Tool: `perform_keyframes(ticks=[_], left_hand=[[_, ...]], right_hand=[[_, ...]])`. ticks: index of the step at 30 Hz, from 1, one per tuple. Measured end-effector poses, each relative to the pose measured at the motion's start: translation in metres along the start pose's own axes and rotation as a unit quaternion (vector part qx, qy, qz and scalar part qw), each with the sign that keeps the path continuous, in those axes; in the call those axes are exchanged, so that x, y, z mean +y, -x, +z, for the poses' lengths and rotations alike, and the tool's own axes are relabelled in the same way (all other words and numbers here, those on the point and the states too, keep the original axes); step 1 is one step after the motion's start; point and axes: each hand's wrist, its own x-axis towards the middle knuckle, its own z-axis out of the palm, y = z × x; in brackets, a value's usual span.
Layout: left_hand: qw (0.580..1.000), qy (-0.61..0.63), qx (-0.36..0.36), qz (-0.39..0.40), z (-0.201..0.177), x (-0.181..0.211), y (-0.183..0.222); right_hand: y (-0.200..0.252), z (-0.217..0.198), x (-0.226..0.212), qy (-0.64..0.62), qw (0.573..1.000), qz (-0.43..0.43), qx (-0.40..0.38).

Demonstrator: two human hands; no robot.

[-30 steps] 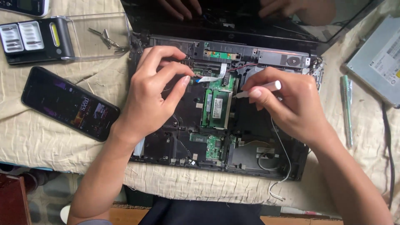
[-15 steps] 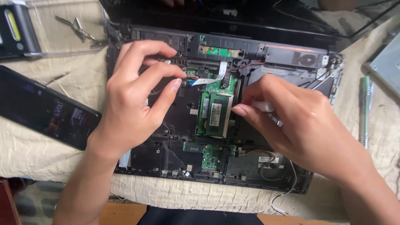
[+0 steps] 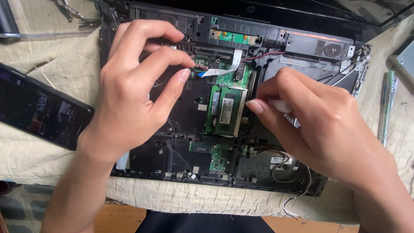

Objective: The person is performing internal repairs on a laptop, specifically connecting and routing ribbon cables and small wires using their fingers and a small plastic tool.

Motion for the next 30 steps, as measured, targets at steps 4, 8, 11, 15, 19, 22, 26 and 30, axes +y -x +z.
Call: perform_keyframes(ticks=[4, 8, 11, 15, 19, 22, 26, 30], left_hand=[[1.0, 0.001, 0.001, 0.005, 0.0, 0.0004, 0.001], [1.0, -0.002, -0.003, 0.011, -0.0004, -0.0002, 0.0014], [1.0, -0.006, -0.004, 0.01, -0.0004, -0.0009, 0.0026], [1.0, 0.002, -0.004, 0.009, -0.001, -0.0006, 0.0021], [1.0, 0.001, -0.004, 0.009, -0.0012, -0.0011, 0.0029], [1.0, 0.001, -0.004, 0.009, -0.0012, -0.0012, 0.0028], [1.0, 0.001, -0.005, 0.01, -0.001, -0.001, 0.003], [1.0, -0.001, -0.006, 0.009, -0.0013, -0.0013, 0.0035]], right_hand=[[0.0001, 0.0009, -0.0019, -0.003, 1.0, 0.004, -0.003], [-0.0015, 0.002, -0.0018, -0.013, 1.0, 0.004, -0.009], [-0.001, 0.0018, -0.0035, -0.018, 1.0, -0.001, -0.008], [0.0007, 0.0017, -0.0021, -0.007, 1.0, 0.0, -0.009], [0.0021, 0.0011, -0.0012, 0.009, 1.0, 0.005, -0.007], [0.0022, 0.0011, -0.0009, 0.014, 1.0, 0.003, -0.005], [0.001, 0.0004, -0.0038, 0.013, 1.0, 0.002, -0.012], [0.0007, 0.0013, -0.0037, -0.005, 1.0, -0.001, -0.013]])
